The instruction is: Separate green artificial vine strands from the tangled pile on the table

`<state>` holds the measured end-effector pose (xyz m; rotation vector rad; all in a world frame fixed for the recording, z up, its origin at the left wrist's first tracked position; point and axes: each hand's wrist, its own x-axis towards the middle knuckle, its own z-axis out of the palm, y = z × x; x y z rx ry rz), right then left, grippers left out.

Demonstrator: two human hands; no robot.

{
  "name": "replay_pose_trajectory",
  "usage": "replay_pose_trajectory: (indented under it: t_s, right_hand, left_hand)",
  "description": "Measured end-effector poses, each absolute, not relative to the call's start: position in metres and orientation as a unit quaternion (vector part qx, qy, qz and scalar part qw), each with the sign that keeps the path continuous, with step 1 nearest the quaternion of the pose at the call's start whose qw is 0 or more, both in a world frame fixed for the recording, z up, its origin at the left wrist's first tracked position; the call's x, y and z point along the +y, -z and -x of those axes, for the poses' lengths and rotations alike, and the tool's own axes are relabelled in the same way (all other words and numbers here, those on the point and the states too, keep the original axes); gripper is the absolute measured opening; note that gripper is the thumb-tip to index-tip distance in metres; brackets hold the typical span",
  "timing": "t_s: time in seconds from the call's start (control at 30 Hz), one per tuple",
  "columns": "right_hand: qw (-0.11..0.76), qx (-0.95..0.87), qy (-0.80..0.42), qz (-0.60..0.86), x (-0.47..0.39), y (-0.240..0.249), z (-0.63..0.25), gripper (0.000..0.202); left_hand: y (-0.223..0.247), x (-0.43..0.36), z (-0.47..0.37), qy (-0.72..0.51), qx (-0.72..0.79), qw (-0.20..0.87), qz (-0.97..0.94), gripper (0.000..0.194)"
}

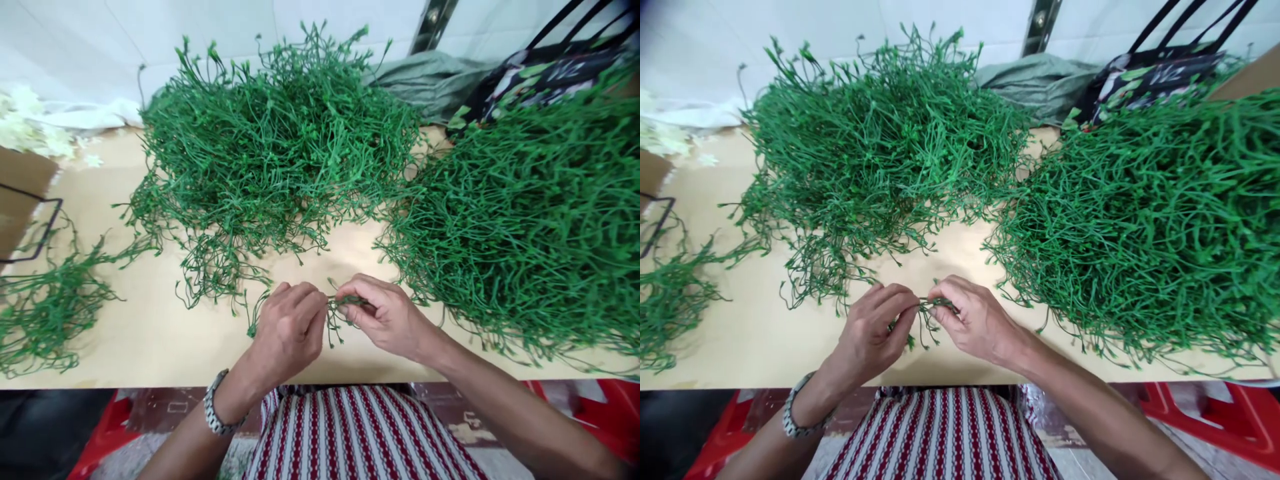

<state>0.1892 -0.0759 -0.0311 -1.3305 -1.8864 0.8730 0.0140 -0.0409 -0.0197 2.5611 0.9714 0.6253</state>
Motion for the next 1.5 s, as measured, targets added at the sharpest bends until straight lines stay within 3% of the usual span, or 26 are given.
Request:
replay_pose_trajectory:
  t_s: [0.2, 0.4, 0.63, 0.8, 1.0, 1.13, 1.27, 1.4, 1.5]
  right_hand:
    - [0.274, -0.792, -0.226, 0.497, -0.075, 0.033, -0.19, 0.014]
    - [0.284, -0.807, -0.222, 0.467, -0.074, 0.034, -0.189, 0.014]
    - [0.154, -0.864, -0.189, 0.441, -0.085, 0.007, -0.188, 0.019]
    - [0.201, -0.874, -0.21, 0.389, -0.097, -0.017, -0.217, 0.022]
    - [0.252, -0.83, -0.252, 0.429, -0.083, -0.016, -0.23, 0.008]
    - [0.301, -0.782, -0.291, 0.462, -0.065, -0.001, -0.205, 0.027]
    - [0.293, -0.785, -0.337, 0.429, -0.054, 0.015, -0.187, 0.043]
    - [0.3, -0.746, -0.384, 0.453, -0.054, 0.025, -0.18, 0.021]
    - [0.319, -0.701, -0.425, 0.476, -0.057, 0.028, -0.179, 0.019]
  left_hand:
    - [0.017, -0.039, -0.015, -0.155, 0.347, 0.147, -0.913, 0.019]
    - [0.017, -0.036, -0.01, -0.16, 0.319, 0.124, -0.926, 0.018]
    - [-0.006, -0.041, -0.007, -0.083, 0.2, 0.095, -0.972, 0.018]
    - [-0.024, -0.044, 0.009, -0.051, 0.15, 0.135, -0.978, 0.019]
    - [-0.006, -0.022, 0.017, -0.186, 0.245, 0.282, -0.909, 0.019]
    - [0.008, -0.015, 0.007, -0.282, 0.293, 0.383, -0.829, 0.011]
    - [0.011, -0.019, 0.002, -0.329, 0.292, 0.424, -0.792, 0.01]
    - [0.014, -0.025, 0.001, -0.331, 0.325, 0.481, -0.744, 0.009]
    - [0.018, -0.029, 0.0, -0.302, 0.391, 0.528, -0.691, 0.009]
